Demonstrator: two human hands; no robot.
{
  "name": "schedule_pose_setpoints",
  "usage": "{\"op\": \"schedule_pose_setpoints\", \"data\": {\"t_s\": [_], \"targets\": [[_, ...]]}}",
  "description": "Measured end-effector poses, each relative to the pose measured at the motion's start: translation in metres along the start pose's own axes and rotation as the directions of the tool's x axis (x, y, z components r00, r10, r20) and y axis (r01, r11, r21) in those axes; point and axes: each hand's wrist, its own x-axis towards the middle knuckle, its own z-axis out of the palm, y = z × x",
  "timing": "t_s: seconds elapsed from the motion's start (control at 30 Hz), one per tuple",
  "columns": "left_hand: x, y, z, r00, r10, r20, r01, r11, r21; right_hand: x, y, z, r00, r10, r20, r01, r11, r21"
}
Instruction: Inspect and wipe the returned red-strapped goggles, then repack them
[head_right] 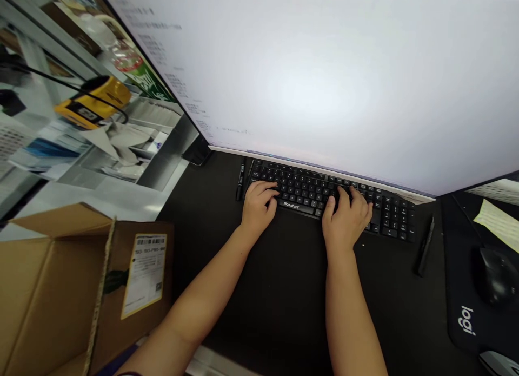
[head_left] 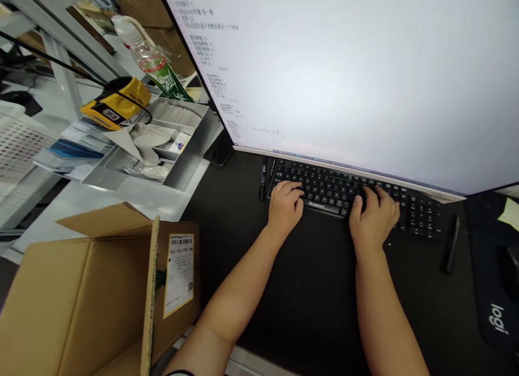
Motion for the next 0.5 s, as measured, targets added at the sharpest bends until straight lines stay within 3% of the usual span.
{"op": "schedule_pose_setpoints", "data": {"t_s": [0.2,0.37,0.5], "targets": [[0.0,0.003,0.001,0.999,-0.051,-0.02,0.053,0.989,0.14,0.0,0.0,0.001,1.0,0.0,-0.009,0.0,1.0,-0.007],[0.0,0.009,0.0,0.979,-0.193,0.067,0.16,0.928,0.335,-0.001,0.0,0.001,1.0,-0.004,-0.012,0.004,1.0,-0.01],[0.002,0.013,0.0,0.967,-0.216,0.133,0.147,0.903,0.404,-0.001,-0.002,0.002,1.0,-0.004,-0.018,0.004,1.0,-0.027]]}}
